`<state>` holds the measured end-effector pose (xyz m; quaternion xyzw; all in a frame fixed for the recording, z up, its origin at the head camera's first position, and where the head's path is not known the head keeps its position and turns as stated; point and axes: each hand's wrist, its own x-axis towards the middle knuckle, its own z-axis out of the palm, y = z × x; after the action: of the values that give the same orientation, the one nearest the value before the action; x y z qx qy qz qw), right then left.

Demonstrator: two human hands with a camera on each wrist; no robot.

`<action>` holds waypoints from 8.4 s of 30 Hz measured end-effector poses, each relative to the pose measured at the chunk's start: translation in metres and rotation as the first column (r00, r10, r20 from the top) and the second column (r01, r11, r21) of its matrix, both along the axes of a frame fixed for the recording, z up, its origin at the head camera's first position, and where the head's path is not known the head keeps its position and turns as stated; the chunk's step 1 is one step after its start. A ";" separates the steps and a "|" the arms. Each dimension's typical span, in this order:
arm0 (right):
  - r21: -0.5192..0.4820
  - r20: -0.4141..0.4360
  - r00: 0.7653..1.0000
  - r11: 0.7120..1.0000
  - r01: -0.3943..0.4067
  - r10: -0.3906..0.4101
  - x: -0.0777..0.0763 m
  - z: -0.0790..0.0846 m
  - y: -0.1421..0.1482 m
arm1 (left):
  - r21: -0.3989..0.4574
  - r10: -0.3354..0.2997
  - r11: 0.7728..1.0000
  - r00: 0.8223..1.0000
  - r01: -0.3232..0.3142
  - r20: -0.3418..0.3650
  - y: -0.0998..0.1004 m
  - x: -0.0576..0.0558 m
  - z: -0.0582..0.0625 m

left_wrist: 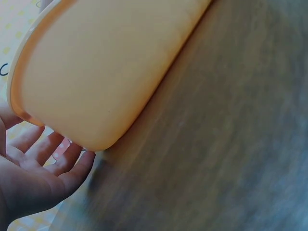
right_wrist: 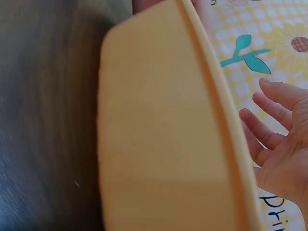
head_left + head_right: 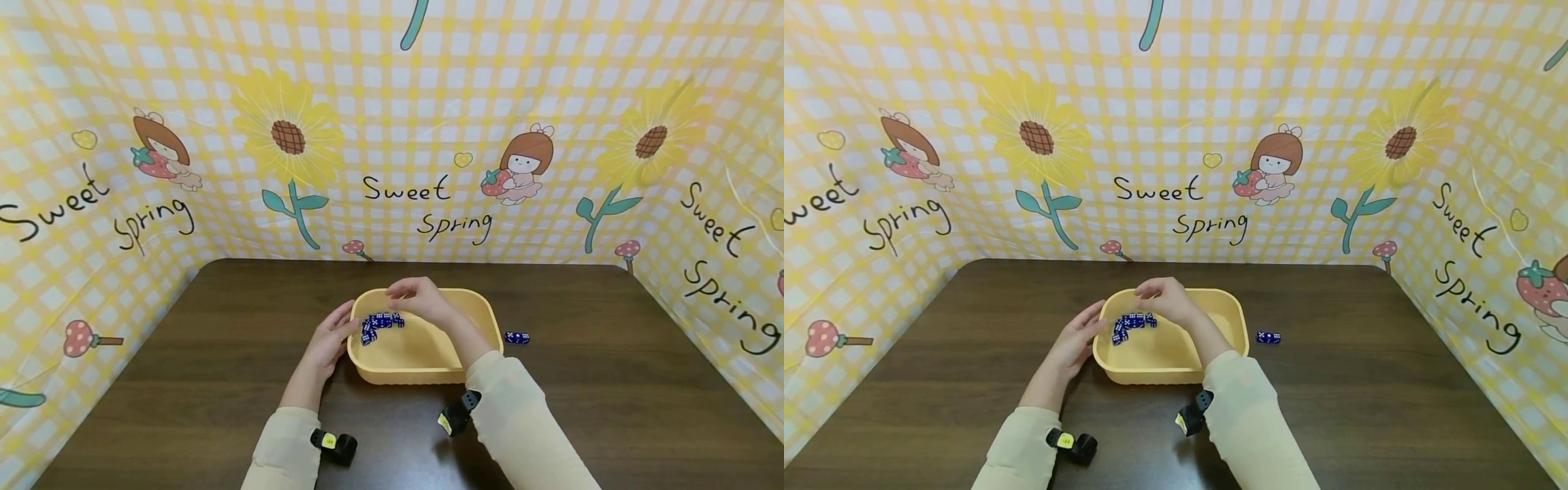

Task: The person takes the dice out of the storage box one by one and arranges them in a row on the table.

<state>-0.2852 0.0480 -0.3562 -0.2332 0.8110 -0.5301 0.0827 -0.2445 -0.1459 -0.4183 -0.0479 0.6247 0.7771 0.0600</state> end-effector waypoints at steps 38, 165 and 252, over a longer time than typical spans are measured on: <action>0.334 -0.006 0.994 0.937 -0.102 0.111 0.003 -0.037 -0.031 | 0.004 -0.016 1.000 1.000 0.016 -0.007 -0.001 0.001 0.001; 0.069 -0.113 0.991 0.994 0.082 -0.074 -0.013 0.051 0.066 | -0.017 -0.018 1.000 1.000 0.018 -0.006 0.001 -0.001 0.000; 0.348 -0.177 0.932 0.865 0.361 -0.317 0.029 -0.063 0.235 | -0.003 -0.008 1.000 1.000 0.008 0.017 0.001 0.000 -0.001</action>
<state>-0.2559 0.2832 -0.4191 -0.0965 0.9289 -0.3573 -0.0151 -0.2447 -0.1448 -0.4192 -0.0520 0.6254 0.7756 0.0684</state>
